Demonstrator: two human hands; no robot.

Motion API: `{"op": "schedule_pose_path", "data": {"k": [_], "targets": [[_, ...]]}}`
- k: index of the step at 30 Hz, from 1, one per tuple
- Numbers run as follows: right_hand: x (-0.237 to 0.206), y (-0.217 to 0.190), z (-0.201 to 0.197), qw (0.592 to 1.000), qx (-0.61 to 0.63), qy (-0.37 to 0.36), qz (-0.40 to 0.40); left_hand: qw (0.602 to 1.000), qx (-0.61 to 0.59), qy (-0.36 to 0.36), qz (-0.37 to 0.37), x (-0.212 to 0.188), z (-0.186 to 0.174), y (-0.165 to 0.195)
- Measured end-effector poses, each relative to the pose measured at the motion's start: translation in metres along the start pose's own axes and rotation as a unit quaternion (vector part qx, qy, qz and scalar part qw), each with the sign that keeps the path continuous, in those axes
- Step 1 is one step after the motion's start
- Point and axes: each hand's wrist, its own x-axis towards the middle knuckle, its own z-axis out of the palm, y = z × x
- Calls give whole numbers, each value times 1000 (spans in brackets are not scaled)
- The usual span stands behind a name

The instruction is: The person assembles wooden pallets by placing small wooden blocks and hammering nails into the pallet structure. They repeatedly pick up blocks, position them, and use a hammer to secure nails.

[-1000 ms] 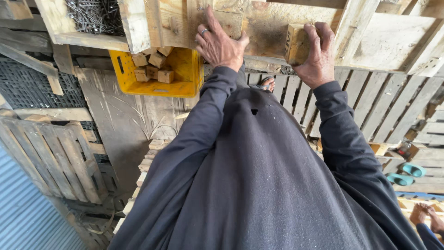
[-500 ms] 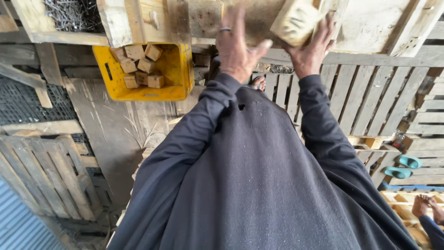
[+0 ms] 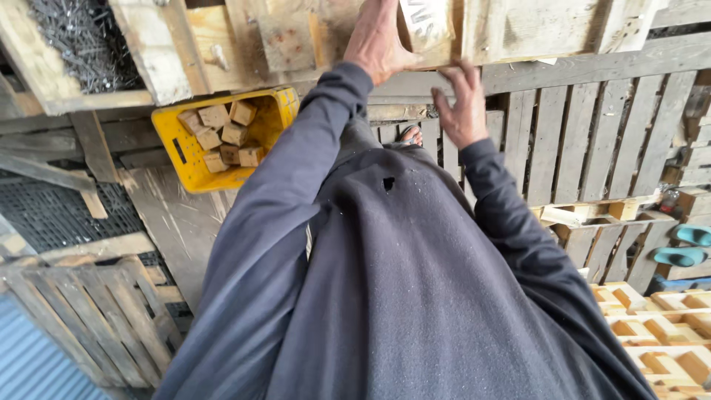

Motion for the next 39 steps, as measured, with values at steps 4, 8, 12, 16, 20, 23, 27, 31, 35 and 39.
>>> {"op": "schedule_pose_path", "data": {"k": [4,8,12,16,20,23,27,31,35,39], "targets": [[-50,3,9,982,113,-46,143,987,85,101,-86,9,23,30],[-74,10,17,952,174,-104,229,965,-1,91,-245,19,61,47],[-61,13,10,918,336,-20,207,920,-46,220,-321,14,90,57],[-24,14,-10,953,240,-6,187,895,-106,316,-297,12,99,65],[11,12,-16,923,339,-12,183,894,-89,349,-268,19,90,67],[24,7,-12,905,352,19,238,899,-79,355,-242,25,83,67],[31,1,-12,885,393,52,243,919,-47,315,-233,31,81,67],[36,-6,-17,891,362,43,270,941,-75,203,-258,28,70,60],[38,-15,-15,815,447,88,358,963,-101,165,-190,52,20,24],[36,-26,-8,794,448,154,380,939,15,250,-235,146,-56,-43]]}}
